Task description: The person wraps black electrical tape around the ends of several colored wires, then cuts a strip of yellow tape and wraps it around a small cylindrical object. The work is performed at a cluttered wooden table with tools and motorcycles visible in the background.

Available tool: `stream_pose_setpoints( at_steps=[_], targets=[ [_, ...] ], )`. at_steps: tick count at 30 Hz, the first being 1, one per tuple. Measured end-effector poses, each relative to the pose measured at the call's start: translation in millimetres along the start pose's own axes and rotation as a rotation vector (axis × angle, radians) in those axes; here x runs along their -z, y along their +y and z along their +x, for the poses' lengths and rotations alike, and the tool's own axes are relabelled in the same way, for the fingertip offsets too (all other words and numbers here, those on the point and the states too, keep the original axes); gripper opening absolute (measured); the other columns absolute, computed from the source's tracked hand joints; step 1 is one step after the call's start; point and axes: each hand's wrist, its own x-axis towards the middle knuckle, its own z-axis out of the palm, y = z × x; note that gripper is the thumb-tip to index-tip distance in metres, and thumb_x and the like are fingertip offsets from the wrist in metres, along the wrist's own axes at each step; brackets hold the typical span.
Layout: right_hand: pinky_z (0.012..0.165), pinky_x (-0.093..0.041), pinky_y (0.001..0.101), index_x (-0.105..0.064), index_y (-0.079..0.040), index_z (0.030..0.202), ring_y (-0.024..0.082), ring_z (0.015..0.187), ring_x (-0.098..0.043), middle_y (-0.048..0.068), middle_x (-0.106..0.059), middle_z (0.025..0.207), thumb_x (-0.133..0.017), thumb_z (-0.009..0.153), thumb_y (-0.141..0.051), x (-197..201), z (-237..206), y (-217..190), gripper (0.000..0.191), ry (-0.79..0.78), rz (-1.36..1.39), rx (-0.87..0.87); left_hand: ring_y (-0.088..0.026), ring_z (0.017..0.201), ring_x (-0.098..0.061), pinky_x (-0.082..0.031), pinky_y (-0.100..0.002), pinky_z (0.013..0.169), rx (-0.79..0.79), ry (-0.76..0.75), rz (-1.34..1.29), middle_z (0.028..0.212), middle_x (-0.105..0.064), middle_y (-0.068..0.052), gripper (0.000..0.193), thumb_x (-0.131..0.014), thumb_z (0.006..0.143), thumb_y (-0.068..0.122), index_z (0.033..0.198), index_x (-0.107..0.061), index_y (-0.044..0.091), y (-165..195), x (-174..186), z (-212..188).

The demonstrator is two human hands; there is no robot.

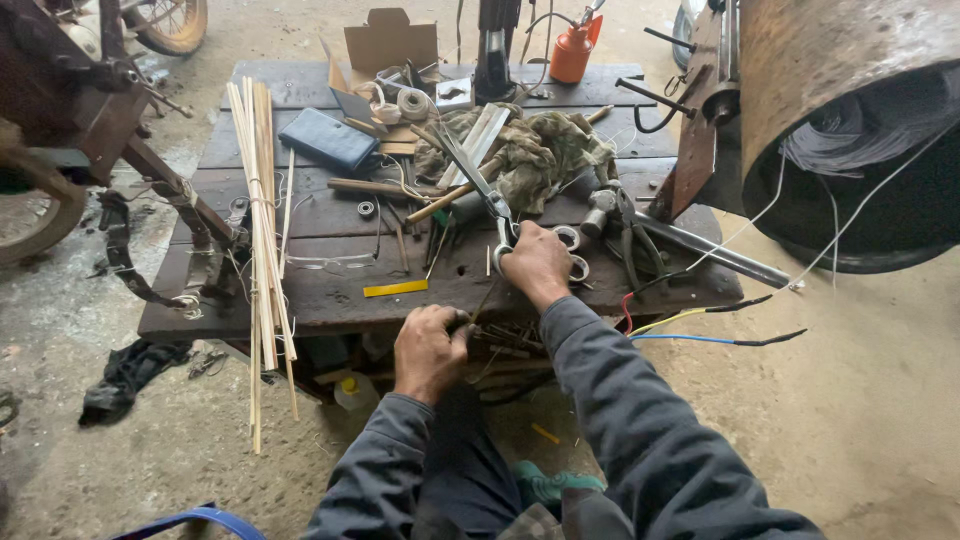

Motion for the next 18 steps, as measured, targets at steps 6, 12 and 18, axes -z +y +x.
stream_pose_setpoints(
  at_steps=[6, 12, 18],
  targets=[
    [0.096, -0.053, 0.0505, -0.07, -0.01, 0.114, 0.043, 0.114, -0.066, 0.023, -0.07, 0.118, -0.073, 0.082, -0.034, 5.6, 3.5, -8.3, 0.04, -0.037, -0.033, -0.062, -0.031, 0.092, -0.065, -0.052, -0.043, 0.081, -0.018, -0.097, 0.03, 0.089, -0.071, -0.008, 0.011, -0.076, 0.079, 0.018, 0.086, -0.077, 0.011, 6.6, 2.6, -8.9],
    [0.099, -0.052, 0.0489, -0.07, -0.008, 0.118, 0.041, 0.116, -0.065, 0.023, -0.069, 0.122, -0.075, 0.082, -0.038, 10.6, 6.2, -11.5, 0.047, -0.081, -0.041, -0.105, -0.033, 0.089, -0.066, -0.053, -0.045, 0.078, -0.021, -0.088, 0.067, 0.088, -0.069, -0.01, 0.011, -0.075, 0.079, 0.017, 0.086, -0.075, 0.009, 10.9, 8.2, -13.8],
    [0.1, -0.052, 0.0474, -0.071, -0.007, 0.118, 0.04, 0.117, -0.066, 0.023, -0.07, 0.122, -0.076, 0.081, -0.037, 12.5, 10.7, -12.8, 0.048, -0.062, -0.052, -0.092, -0.035, 0.086, -0.067, -0.054, -0.045, 0.076, -0.024, -0.13, 0.045, 0.086, -0.068, -0.011, 0.012, -0.075, 0.077, 0.016, 0.087, -0.076, 0.009, 15.1, 13.0, -20.0]
  ],
)
